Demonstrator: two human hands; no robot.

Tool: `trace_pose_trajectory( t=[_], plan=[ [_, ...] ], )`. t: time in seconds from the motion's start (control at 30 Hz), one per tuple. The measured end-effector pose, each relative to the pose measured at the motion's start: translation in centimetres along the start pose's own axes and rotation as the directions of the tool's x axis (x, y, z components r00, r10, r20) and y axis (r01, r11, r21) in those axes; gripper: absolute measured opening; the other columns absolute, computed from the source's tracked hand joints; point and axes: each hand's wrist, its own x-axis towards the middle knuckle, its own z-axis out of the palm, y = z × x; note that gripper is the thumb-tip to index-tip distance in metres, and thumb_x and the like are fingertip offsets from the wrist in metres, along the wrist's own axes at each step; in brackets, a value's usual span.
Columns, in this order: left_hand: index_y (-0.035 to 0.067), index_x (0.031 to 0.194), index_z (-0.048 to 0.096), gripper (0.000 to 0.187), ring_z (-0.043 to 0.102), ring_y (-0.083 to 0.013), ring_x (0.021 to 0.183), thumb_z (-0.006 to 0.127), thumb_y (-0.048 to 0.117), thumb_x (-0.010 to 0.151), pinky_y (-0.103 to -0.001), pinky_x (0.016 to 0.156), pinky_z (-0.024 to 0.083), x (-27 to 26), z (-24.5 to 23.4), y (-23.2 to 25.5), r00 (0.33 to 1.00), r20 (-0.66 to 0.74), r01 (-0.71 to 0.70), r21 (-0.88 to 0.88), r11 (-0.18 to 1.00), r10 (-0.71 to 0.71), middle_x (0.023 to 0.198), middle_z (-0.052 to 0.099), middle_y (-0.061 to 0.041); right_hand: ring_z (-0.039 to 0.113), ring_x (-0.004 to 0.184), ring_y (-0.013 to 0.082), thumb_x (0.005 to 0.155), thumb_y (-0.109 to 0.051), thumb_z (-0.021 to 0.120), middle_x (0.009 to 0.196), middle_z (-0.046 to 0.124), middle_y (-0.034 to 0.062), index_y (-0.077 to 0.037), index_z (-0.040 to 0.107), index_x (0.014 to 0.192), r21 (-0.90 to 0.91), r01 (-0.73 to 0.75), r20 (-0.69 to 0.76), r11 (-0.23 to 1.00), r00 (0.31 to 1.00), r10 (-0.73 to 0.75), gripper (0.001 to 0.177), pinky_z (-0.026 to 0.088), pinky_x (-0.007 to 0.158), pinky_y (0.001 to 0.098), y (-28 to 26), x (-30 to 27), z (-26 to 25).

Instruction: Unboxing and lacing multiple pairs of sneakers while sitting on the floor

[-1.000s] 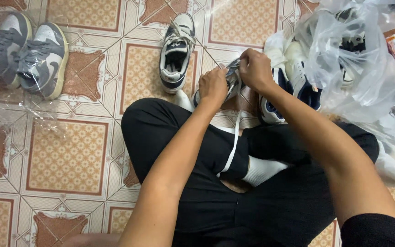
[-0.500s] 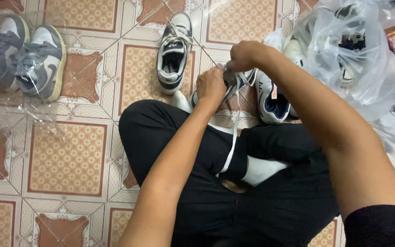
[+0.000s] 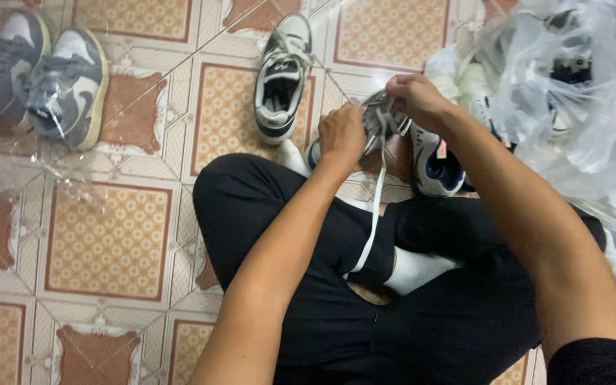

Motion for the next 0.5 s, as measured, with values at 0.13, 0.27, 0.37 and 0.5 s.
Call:
trace_pose_trajectory(
  t=[0.13, 0.27, 0.37, 0.5],
  plan=[
    [0.008, 0.118, 0.088, 0.027, 0.083, -0.0532, 0.101, 0.062, 0.003, 0.112, -0.069, 0.087, 0.061, -1.0, -1.3, 1.1, 1.000, 0.008, -0.028, -0.020, 0.999, 0.028, 0.115, 0.089, -0.018, 0.058, 0.079, 0.0166, 0.120, -0.009, 0.053, 0.093, 0.066, 0.0058, -0.011, 0.060, 0.090, -0.348, -0.058, 0.004, 0.936, 0.998, 0.063, 0.031, 0.047, 0.073, 0.0329, -0.8, 0.3, 0.2],
    [0.008, 0.111, 0.088, 0.031, 0.084, -0.0501, 0.095, 0.060, -0.006, 0.107, -0.065, 0.081, 0.063, -0.7, -1.2, 1.2, 1.000, 0.001, -0.013, 0.012, 1.000, 0.013, 0.107, 0.088, -0.018, 0.073, 0.073, 0.0260, 0.126, -0.042, 0.065, 0.086, 0.085, 0.0152, 0.000, 0.085, 0.088, -0.931, -0.037, 0.020, 0.363, 0.988, 0.153, 0.059, 0.054, 0.071, 0.0449, -3.7, 1.9, 2.5],
    [0.012, 0.117, 0.092, 0.035, 0.084, -0.0493, 0.100, 0.060, -0.002, 0.111, -0.066, 0.087, 0.062, -0.8, -0.6, 0.9, 1.000, -0.001, -0.005, -0.005, 1.000, 0.005, 0.112, 0.088, -0.016, 0.070, 0.081, 0.0307, 0.122, -0.031, 0.065, 0.092, 0.083, 0.0191, 0.003, 0.082, 0.089, -0.985, -0.008, 0.030, 0.171, 0.975, 0.220, 0.050, 0.058, 0.077, 0.0470, -5.2, 2.5, 4.2],
    [0.008, 0.098, 0.084, 0.024, 0.081, -0.0502, 0.091, 0.067, -0.009, 0.095, -0.065, 0.079, 0.061, -0.4, 0.3, 0.2, 0.997, -0.056, -0.053, 0.004, 0.999, 0.053, 0.100, 0.084, -0.015, 0.053, 0.061, 0.0210, 0.118, -0.033, 0.068, 0.069, 0.067, 0.0079, -0.009, 0.059, 0.066, -0.924, 0.053, 0.089, 0.378, 0.993, 0.077, 0.058, 0.041, 0.063, 0.0439, -2.1, 4.8, 0.7]
  ],
)
